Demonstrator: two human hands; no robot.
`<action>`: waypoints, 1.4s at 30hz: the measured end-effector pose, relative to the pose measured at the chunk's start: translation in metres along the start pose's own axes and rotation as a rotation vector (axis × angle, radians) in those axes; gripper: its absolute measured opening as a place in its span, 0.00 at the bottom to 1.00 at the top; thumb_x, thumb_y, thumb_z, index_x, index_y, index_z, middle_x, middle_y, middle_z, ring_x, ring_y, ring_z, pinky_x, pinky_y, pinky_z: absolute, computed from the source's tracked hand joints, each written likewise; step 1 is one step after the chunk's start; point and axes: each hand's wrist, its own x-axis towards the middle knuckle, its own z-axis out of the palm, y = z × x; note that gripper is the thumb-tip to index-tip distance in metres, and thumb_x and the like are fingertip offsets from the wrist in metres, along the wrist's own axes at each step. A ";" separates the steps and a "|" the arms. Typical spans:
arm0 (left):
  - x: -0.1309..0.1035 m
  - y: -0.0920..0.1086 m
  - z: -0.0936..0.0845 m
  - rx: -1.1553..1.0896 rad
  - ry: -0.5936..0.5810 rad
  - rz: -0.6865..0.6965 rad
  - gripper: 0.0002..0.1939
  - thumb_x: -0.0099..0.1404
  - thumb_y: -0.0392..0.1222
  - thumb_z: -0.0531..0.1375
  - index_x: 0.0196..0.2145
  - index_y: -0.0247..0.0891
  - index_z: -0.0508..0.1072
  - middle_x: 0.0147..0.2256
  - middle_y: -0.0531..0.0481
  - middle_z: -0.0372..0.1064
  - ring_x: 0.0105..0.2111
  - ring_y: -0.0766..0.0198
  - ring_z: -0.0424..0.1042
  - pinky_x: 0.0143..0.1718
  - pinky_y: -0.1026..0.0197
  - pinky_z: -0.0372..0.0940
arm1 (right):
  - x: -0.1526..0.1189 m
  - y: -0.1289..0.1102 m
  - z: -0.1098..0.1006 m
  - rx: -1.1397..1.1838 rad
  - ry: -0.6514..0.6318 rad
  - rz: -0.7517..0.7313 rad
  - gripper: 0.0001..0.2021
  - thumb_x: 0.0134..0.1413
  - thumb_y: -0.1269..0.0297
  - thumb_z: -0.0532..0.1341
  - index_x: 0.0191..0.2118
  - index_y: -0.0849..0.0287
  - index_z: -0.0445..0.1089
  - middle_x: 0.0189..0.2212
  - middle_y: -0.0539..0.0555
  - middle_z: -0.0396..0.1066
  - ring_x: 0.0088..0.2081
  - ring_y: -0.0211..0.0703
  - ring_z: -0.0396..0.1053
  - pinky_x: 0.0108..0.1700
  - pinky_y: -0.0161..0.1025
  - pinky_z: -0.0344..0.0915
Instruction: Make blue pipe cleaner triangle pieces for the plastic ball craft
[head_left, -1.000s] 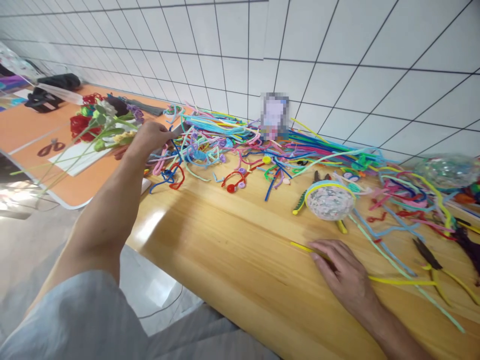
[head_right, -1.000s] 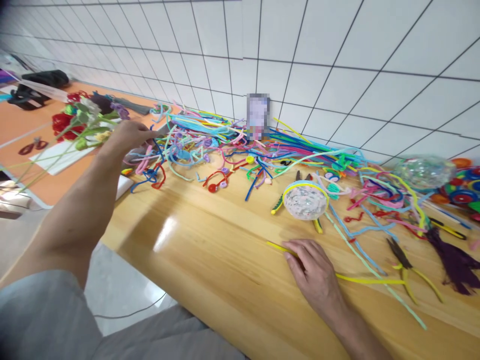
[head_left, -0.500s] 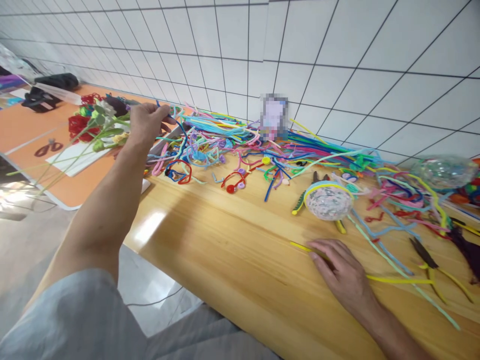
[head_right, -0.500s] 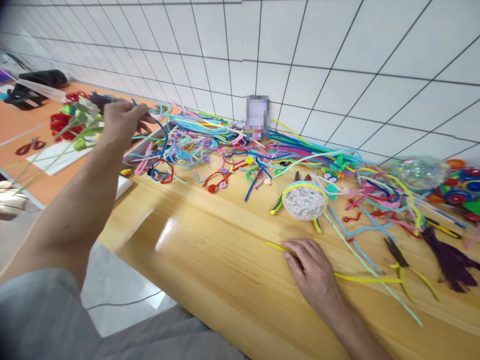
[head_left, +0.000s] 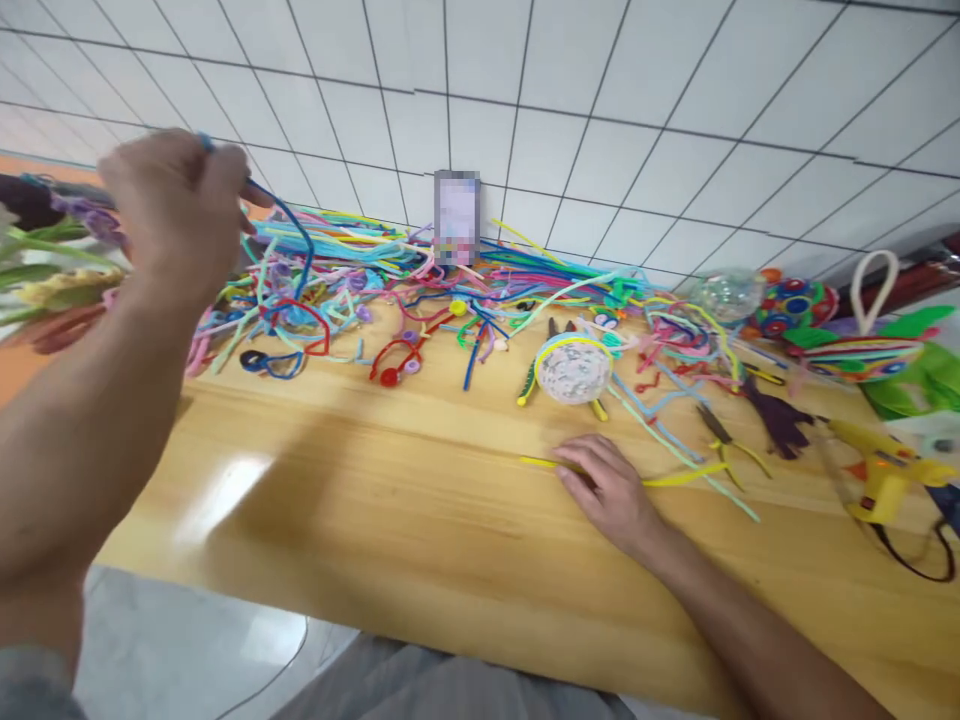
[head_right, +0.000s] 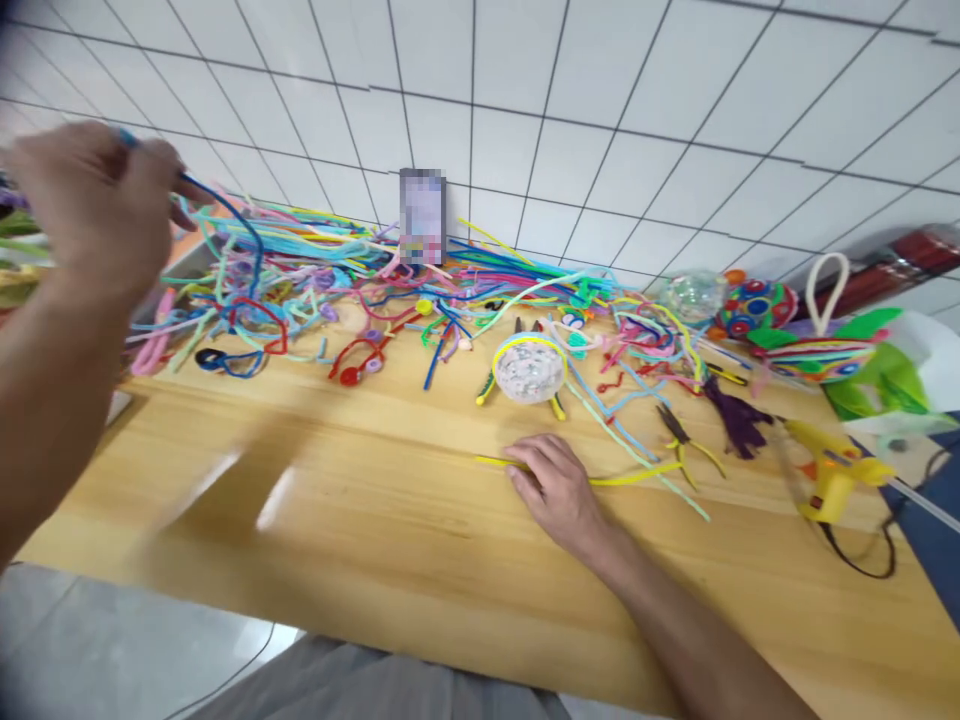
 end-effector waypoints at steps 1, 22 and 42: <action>-0.007 0.008 0.003 0.057 -0.055 0.070 0.16 0.71 0.46 0.58 0.32 0.34 0.78 0.27 0.54 0.74 0.23 0.71 0.62 0.40 0.53 0.74 | 0.000 0.000 0.000 0.000 -0.001 0.004 0.09 0.67 0.71 0.62 0.49 0.53 0.75 0.40 0.55 0.81 0.43 0.47 0.78 0.47 0.47 0.75; -0.129 0.047 0.104 -0.081 -0.720 0.606 0.20 0.71 0.49 0.59 0.22 0.40 0.70 0.22 0.50 0.71 0.23 0.62 0.68 0.25 0.58 0.45 | 0.001 -0.003 -0.002 -0.011 0.024 0.037 0.10 0.68 0.68 0.62 0.51 0.54 0.74 0.40 0.56 0.80 0.44 0.49 0.78 0.47 0.48 0.76; -0.187 0.041 0.066 -0.008 -0.754 0.958 0.16 0.76 0.42 0.58 0.30 0.36 0.76 0.26 0.50 0.74 0.25 0.62 0.74 0.24 0.59 0.51 | 0.085 -0.062 0.055 0.546 0.013 0.446 0.04 0.64 0.62 0.64 0.41 0.54 0.75 0.36 0.52 0.81 0.38 0.43 0.77 0.41 0.40 0.72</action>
